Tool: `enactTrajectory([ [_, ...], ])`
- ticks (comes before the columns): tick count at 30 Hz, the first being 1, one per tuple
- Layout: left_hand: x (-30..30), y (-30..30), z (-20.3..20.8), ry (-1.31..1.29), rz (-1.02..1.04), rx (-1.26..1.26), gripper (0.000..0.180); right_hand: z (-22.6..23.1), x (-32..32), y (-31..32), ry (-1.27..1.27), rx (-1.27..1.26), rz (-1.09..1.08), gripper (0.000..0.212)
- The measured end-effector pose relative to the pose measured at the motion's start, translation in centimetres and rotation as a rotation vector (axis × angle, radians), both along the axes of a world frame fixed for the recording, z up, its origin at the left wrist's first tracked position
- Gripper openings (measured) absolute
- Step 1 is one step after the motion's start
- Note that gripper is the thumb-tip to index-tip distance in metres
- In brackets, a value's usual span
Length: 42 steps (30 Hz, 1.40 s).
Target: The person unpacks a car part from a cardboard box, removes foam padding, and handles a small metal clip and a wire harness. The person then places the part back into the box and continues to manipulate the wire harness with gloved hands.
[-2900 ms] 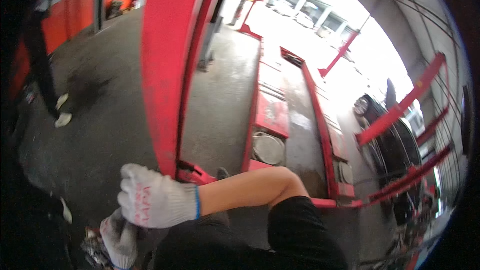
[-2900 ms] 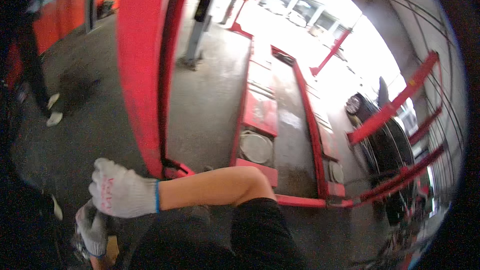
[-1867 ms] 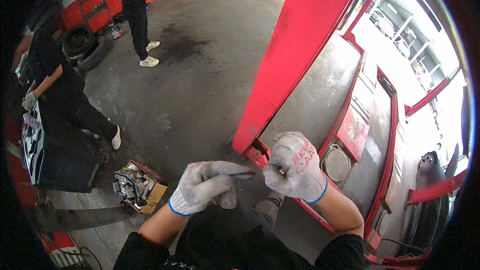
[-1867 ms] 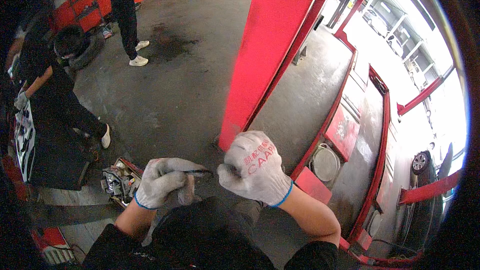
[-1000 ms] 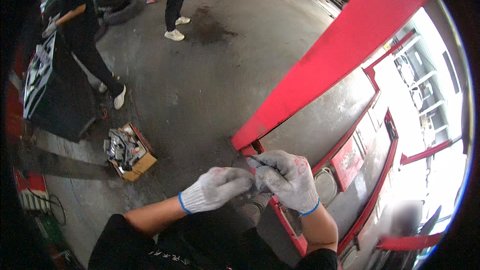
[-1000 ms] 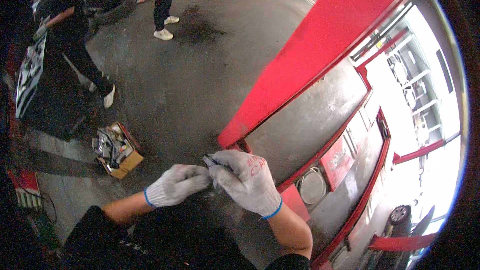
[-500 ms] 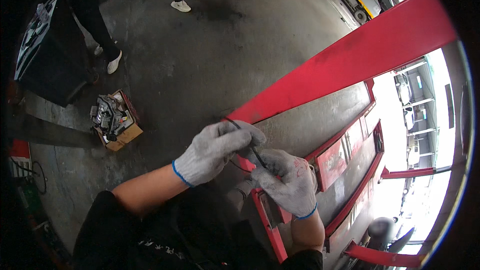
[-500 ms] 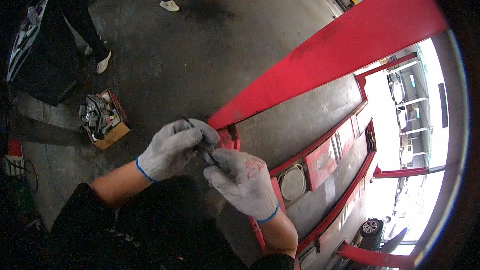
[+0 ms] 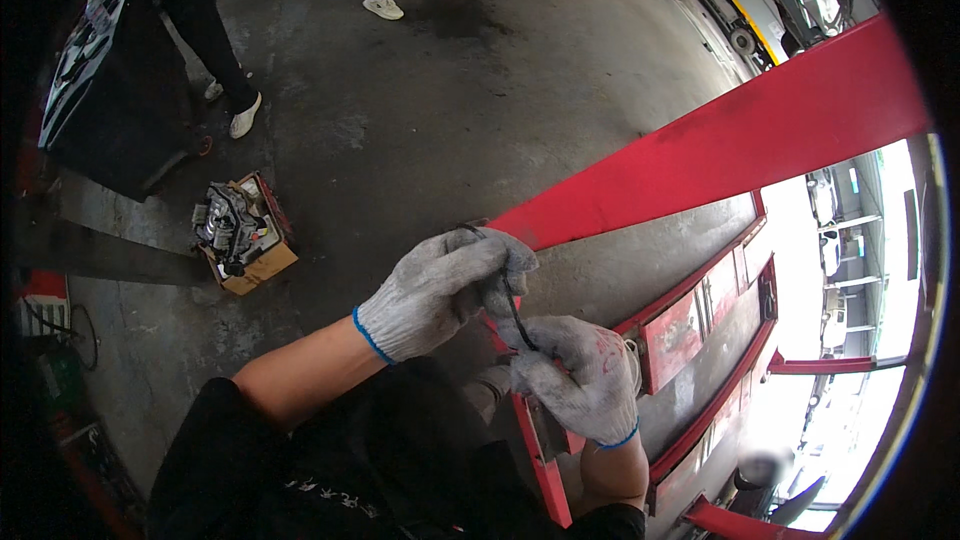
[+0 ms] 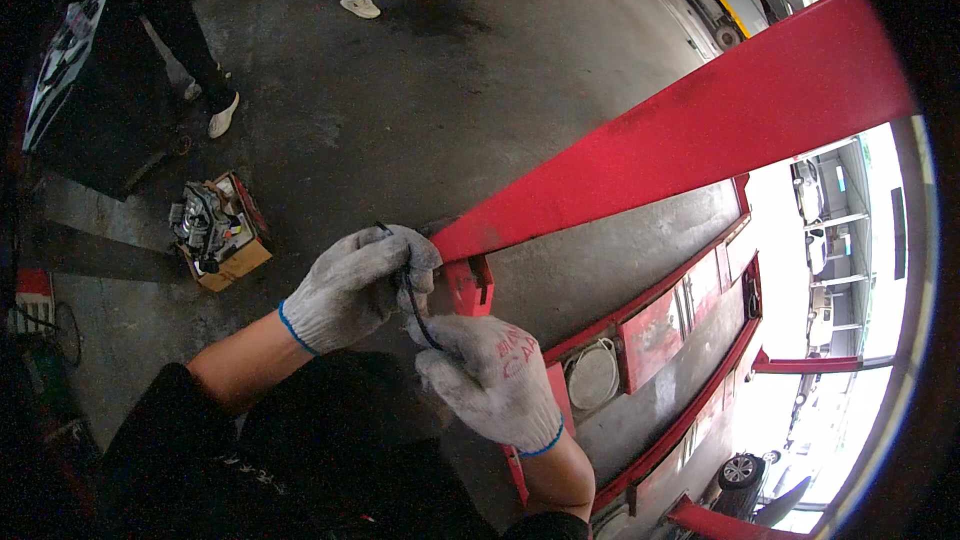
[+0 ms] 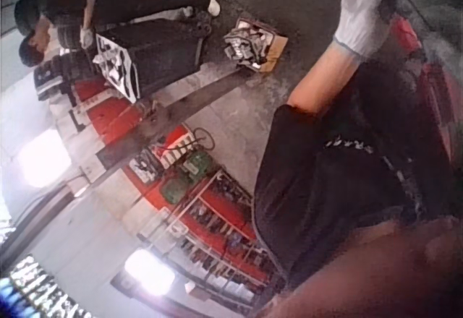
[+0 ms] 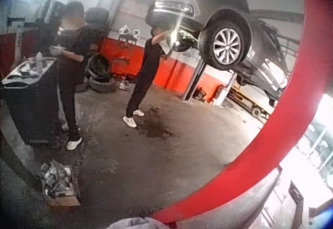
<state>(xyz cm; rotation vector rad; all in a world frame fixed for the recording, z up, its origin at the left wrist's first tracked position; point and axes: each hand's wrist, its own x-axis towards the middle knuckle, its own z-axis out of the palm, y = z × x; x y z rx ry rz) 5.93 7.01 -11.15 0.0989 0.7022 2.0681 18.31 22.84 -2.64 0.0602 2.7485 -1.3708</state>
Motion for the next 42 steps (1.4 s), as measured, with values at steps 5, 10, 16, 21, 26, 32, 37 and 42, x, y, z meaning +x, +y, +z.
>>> enactTrajectory([
  [5,-0.7,-0.4,-0.7,0.058,-0.018,0.045,0.032,0.1,-0.4,0.1,-0.064,-0.029,-0.047,0.025],
  [10,-0.3,-0.4,-0.8,0.045,0.028,0.077,0.038,-0.2,-0.3,0.0,-0.101,-0.059,-0.112,0.023],
  [16,-0.7,-0.9,-1.0,0.034,-0.018,0.096,0.041,-1.4,0.5,0.6,-0.09,-0.098,-0.141,0.021],
  [21,-0.1,-1.0,-0.5,0.017,0.024,-0.006,0.042,-1.2,0.1,1.1,-0.048,-0.072,-0.029,0.024],
  [26,0.6,-0.3,-0.2,0.12,-0.016,-0.053,0.041,-3.8,0.7,0.7,-0.124,-0.635,-0.158,0.028],
  [32,1.8,0.3,-1.2,0.432,0.0,-0.264,0.035,-4.2,-0.2,-0.4,-0.089,-0.532,-0.297,0.024],
  [37,2.3,0.0,0.3,0.75,0.089,-0.42,0.028,-4.4,-0.1,-0.2,-0.069,-0.5,-0.35,0.018],
  [42,2.8,-1.0,0.8,0.949,0.11,-0.561,0.024,-4.4,-0.1,-0.3,-0.119,-0.461,-0.355,0.014],
])
